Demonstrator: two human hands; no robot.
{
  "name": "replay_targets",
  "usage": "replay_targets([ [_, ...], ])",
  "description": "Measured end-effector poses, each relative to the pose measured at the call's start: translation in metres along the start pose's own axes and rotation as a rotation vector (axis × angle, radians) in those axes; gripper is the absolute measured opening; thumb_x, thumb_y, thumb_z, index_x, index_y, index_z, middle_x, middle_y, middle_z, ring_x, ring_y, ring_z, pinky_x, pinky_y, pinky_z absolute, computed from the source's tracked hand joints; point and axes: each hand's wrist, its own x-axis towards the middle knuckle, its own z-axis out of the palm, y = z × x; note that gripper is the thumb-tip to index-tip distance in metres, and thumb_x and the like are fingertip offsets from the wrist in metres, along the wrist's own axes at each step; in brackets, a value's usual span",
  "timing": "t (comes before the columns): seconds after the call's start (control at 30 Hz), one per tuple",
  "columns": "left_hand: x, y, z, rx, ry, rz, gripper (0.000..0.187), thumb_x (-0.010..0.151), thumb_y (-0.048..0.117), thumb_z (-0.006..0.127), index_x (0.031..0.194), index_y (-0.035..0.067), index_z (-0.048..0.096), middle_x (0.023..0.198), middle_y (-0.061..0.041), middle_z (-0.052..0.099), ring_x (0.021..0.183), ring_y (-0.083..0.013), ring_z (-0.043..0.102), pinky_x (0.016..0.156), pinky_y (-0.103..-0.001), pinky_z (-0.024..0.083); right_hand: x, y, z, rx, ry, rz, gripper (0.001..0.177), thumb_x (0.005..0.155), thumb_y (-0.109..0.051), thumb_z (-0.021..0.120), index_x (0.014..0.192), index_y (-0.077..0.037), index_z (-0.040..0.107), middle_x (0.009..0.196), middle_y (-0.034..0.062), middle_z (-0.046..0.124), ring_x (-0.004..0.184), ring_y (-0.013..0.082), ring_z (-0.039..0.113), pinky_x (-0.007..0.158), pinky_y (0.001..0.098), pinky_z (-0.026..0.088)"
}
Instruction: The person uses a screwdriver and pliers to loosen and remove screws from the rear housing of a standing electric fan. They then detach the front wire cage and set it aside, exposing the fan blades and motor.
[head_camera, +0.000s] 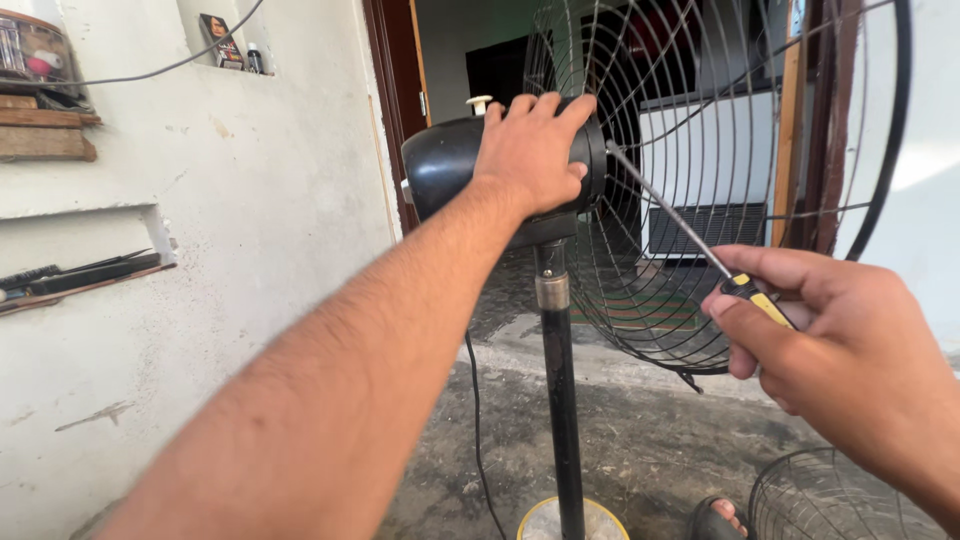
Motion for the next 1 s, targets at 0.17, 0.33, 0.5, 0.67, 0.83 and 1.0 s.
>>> replay_targets([
  [0.17, -0.005, 0.009, 0.001, 0.002, 0.026, -0.035, 0.078, 0.082, 0.035, 0.075, 0.150, 0.023, 0.039, 0.149, -0.013, 0.045, 0.142, -0.0342, 0.036, 0.117, -0.063, 0.022, -0.007, -0.009, 0.000, -0.155, 0.001, 0.033, 0.044, 0.096, -0.022, 0.074, 0.140, -0.015, 0.071, 0.067, 0.0099, 0.066, 0.047, 0.0169, 0.053, 0.044, 0.0343, 0.042],
  [0.33, -0.012, 0.019, 0.005, 0.037, 0.015, -0.089, 0.087, 0.081, 0.040, 0.075, 0.154, 0.020, 0.031, 0.160, -0.015, 0.029, 0.149, -0.0358, 0.022, 0.119, -0.062, 0.012, -0.008, -0.004, -0.003, -0.192, -0.008, 0.130, 0.048, 0.094, -0.021, 0.074, 0.141, -0.016, 0.066, 0.072, 0.0113, 0.070, 0.060, 0.0191, 0.068, 0.056, 0.0341, 0.054],
  [0.5, -0.018, 0.027, -0.006, 0.017, 0.020, -0.126, 0.085, 0.082, 0.039, 0.075, 0.154, 0.022, 0.033, 0.162, -0.014, 0.029, 0.152, -0.0340, 0.020, 0.123, -0.059, 0.008, 0.001, -0.002, -0.016, -0.370, 0.127, -0.014, 0.049, 0.088, -0.029, 0.074, 0.137, -0.021, 0.073, 0.094, 0.0166, 0.081, 0.089, 0.0297, 0.078, 0.084, 0.0355, 0.060],
  [0.67, -0.022, 0.034, -0.018, 0.042, -0.049, -0.147, 0.089, 0.081, 0.033, 0.076, 0.156, 0.020, 0.029, 0.164, -0.014, 0.023, 0.153, -0.0341, 0.016, 0.123, -0.056, 0.007, 0.017, -0.017, -0.046, -0.511, 0.014, 0.015, 0.048, 0.085, -0.026, 0.070, 0.133, -0.022, 0.073, 0.108, 0.0109, 0.082, 0.104, 0.0306, 0.076, 0.097, 0.0392, 0.058],
  [0.83, -0.032, 0.039, -0.029, 0.041, -0.141, -0.148, 0.099, 0.078, 0.027, 0.079, 0.159, 0.017, 0.023, 0.167, -0.014, 0.016, 0.155, -0.0341, 0.010, 0.124, -0.053, 0.007, 0.016, -0.040, -0.068, -0.646, -0.079, 0.045, 0.048, 0.085, -0.025, 0.067, 0.133, -0.023, 0.072, 0.109, 0.0093, 0.081, 0.104, 0.0283, 0.077, 0.100, 0.0383, 0.058],
  [1.0, -0.038, 0.038, -0.042, -0.156, -0.241, -0.179, 0.072, 0.079, 0.028, 0.081, 0.143, 0.017, 0.051, 0.167, -0.015, 0.018, 0.155, -0.0339, 0.011, 0.124, -0.053, 0.011, 0.016, -0.063, -0.103, -0.688, -0.133, 0.029, 0.056, 0.085, -0.025, 0.067, 0.141, -0.020, 0.064, 0.103, 0.0125, 0.082, 0.101, 0.0262, 0.079, 0.100, 0.0368, 0.059],
])
